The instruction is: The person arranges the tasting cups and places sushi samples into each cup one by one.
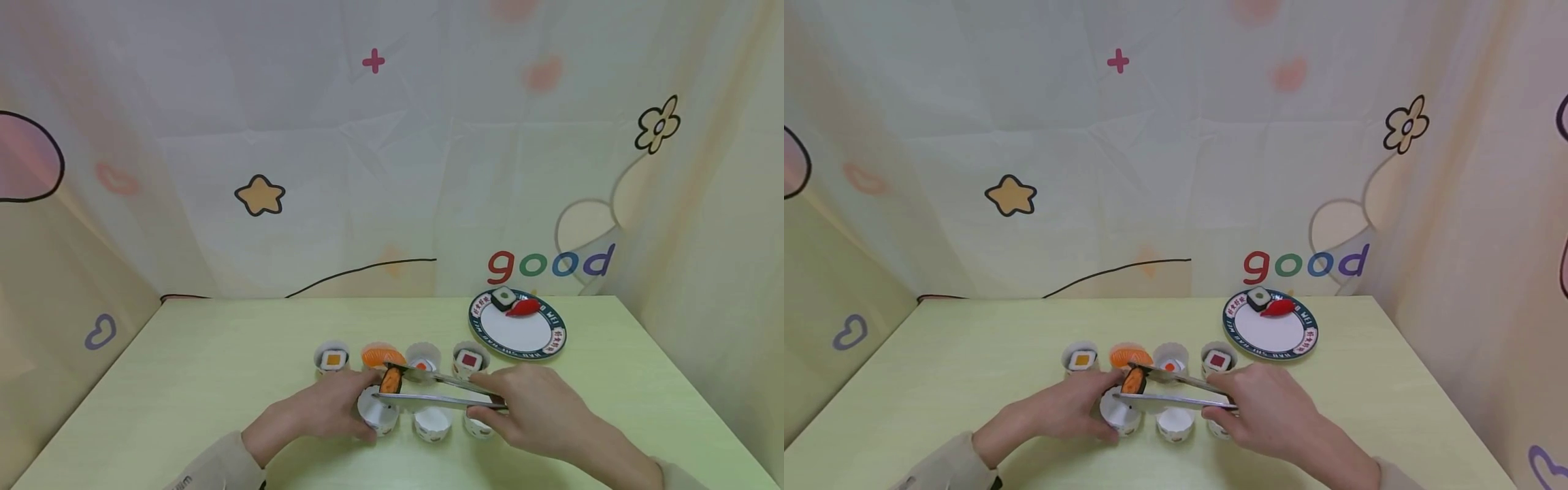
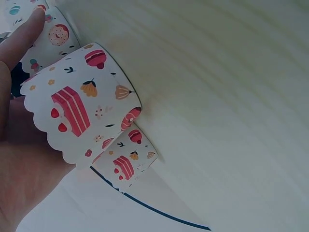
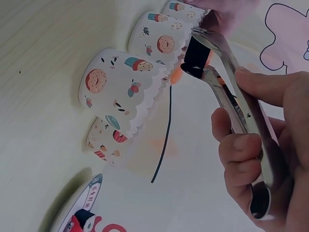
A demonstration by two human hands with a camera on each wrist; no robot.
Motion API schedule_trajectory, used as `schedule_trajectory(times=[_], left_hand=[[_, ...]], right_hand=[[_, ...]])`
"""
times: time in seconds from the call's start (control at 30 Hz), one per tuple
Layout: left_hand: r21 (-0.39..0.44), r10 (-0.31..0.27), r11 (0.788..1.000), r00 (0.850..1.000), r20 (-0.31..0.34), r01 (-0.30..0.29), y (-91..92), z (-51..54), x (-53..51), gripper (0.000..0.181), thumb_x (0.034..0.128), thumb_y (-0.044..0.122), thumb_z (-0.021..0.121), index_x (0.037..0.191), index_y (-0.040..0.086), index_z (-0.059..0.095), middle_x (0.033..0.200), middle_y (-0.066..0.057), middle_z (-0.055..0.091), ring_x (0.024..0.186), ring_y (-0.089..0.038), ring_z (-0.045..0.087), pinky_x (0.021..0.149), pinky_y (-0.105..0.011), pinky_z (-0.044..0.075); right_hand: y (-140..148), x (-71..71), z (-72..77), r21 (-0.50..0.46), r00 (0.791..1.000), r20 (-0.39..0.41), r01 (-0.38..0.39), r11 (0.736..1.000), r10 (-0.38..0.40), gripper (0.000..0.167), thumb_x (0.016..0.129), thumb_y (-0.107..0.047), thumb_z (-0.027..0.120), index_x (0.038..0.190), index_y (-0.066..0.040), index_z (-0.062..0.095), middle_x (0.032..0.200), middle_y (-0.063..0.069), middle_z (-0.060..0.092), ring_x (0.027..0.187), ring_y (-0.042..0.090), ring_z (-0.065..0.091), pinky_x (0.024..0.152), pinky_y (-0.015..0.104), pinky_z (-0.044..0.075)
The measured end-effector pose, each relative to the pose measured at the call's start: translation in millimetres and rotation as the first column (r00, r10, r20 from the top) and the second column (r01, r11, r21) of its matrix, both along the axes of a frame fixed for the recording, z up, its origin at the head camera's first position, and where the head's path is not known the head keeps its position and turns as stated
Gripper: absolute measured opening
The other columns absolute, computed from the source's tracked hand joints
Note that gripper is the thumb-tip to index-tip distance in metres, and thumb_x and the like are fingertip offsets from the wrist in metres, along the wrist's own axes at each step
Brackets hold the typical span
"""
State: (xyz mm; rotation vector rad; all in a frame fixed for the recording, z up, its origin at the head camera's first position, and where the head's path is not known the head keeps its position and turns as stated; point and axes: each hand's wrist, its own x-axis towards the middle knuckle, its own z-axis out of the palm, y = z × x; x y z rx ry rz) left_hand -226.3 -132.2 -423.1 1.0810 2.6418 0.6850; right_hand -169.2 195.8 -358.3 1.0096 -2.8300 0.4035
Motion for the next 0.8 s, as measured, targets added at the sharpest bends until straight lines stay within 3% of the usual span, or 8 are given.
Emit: schedule_trajectory(times=[0.17, 0.4, 0.63, 0.8], left_hand=[[0.002, -0.005, 1.000, 1.000, 0.000, 0.005, 0.3, 0.1, -0.1, 0.071, 0.0772, 0.037, 0.092, 0.135, 0.016, 0.056, 0.120, 0.008, 0.066, 0.105, -0.007, 0.061, 0.093, -0.032, 0.050], [-0.003, 0.003, 1.000, 1.000, 0.006, -0.003, 0.4, 1.0, 0.4, 0.068, 0.0773, 0.035, 0.092, 0.132, 0.014, 0.057, 0.118, 0.010, 0.066, 0.105, -0.008, 0.061, 0.093, -0.032, 0.049], [0.005, 0.004, 1.000, 1.000, 0.011, -0.005, 1.0, 2.2, 1.3, 0.072, 0.0769, 0.033, 0.093, 0.136, 0.014, 0.057, 0.121, 0.008, 0.067, 0.112, -0.011, 0.062, 0.097, -0.034, 0.049], [0.002, 0.013, 1.000, 1.000, 0.011, -0.013, 0.9, 2.6, 1.8, 0.071, 0.0769, 0.033, 0.093, 0.136, 0.014, 0.057, 0.119, 0.008, 0.067, 0.109, -0.011, 0.062, 0.095, -0.034, 0.050]], right_hand=[[-1.2, 1.0, -1.5, 0.021, 0.997, -0.062, -0.035, 0.999, 0.036, 0.031, 0.091, -0.038, 0.079, 0.112, -0.015, 0.076, 0.068, -0.022, 0.049, 0.058, -0.001, 0.041, 0.052, 0.022, 0.036], [-1.1, 3.2, -4.4, 0.006, 0.984, -0.154, -0.088, 0.996, 0.088, 0.030, 0.089, -0.035, 0.081, 0.111, -0.015, 0.076, 0.075, -0.017, 0.061, 0.056, -0.005, 0.044, 0.050, 0.019, 0.038], [-1.7, 4.5, -6.3, 0.007, 0.979, -0.166, -0.120, 0.993, 0.120, 0.033, 0.091, -0.034, 0.079, 0.115, -0.012, 0.076, 0.094, -0.002, 0.075, 0.056, -0.004, 0.046, 0.050, 0.017, 0.038], [-2.1, 4.2, -8.8, 0.009, 0.970, -0.196, -0.144, 0.989, 0.143, 0.032, 0.091, -0.034, 0.079, 0.114, -0.013, 0.075, 0.094, -0.005, 0.074, 0.055, -0.005, 0.043, 0.049, 0.016, 0.035]])
